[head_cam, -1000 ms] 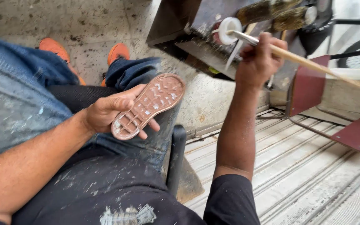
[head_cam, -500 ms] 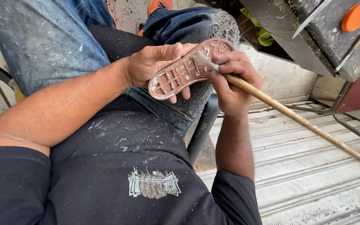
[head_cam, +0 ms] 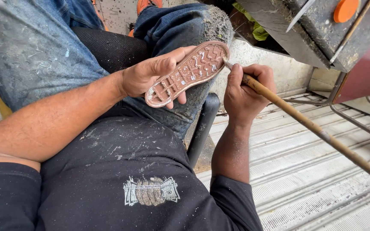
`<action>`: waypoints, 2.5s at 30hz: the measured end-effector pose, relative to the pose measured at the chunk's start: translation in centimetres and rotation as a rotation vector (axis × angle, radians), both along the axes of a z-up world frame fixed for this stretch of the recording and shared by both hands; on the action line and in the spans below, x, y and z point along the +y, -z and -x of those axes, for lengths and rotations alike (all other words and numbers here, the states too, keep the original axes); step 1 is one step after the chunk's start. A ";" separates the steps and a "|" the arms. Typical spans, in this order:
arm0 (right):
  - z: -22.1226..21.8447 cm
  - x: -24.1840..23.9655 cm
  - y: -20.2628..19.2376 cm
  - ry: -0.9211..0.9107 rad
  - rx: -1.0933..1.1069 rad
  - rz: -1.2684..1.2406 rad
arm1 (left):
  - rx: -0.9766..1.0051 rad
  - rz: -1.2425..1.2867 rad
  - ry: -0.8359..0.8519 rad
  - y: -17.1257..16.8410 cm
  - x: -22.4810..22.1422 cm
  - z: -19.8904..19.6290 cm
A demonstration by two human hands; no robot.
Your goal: Apply adhesive to shoe soles and uppers using a brush
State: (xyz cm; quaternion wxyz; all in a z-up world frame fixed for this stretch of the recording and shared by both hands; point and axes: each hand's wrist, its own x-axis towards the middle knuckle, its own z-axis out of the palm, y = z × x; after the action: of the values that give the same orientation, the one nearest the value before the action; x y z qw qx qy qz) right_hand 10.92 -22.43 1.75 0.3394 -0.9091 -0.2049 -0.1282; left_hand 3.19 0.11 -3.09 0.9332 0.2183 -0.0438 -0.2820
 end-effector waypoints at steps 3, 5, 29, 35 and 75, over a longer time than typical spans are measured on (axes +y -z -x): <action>-0.3 0.5 0.5 -0.076 0.001 -0.193 | -0.019 -0.050 0.029 -0.3 0.2 -0.3; -0.8 1.1 1.0 -0.157 -0.038 -0.297 | -0.019 -0.059 0.043 -0.1 0.2 -0.4; 2.6 3.7 -0.1 -0.769 0.265 -0.395 | 0.259 0.188 0.000 -1.3 0.3 -0.3; -1.7 1.9 1.4 -0.885 0.179 -0.456 | 0.193 0.004 0.025 -1.1 0.2 -0.4; 0.5 2.6 1.1 -0.504 -0.075 -0.262 | 0.148 0.082 0.015 0.6 -0.4 0.0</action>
State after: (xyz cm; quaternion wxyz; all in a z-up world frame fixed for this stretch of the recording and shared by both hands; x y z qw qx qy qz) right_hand 10.37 -19.79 0.65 0.4675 -0.7724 -0.4185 -0.0988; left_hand 3.20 -0.33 -3.65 0.9399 0.1580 0.0120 -0.3023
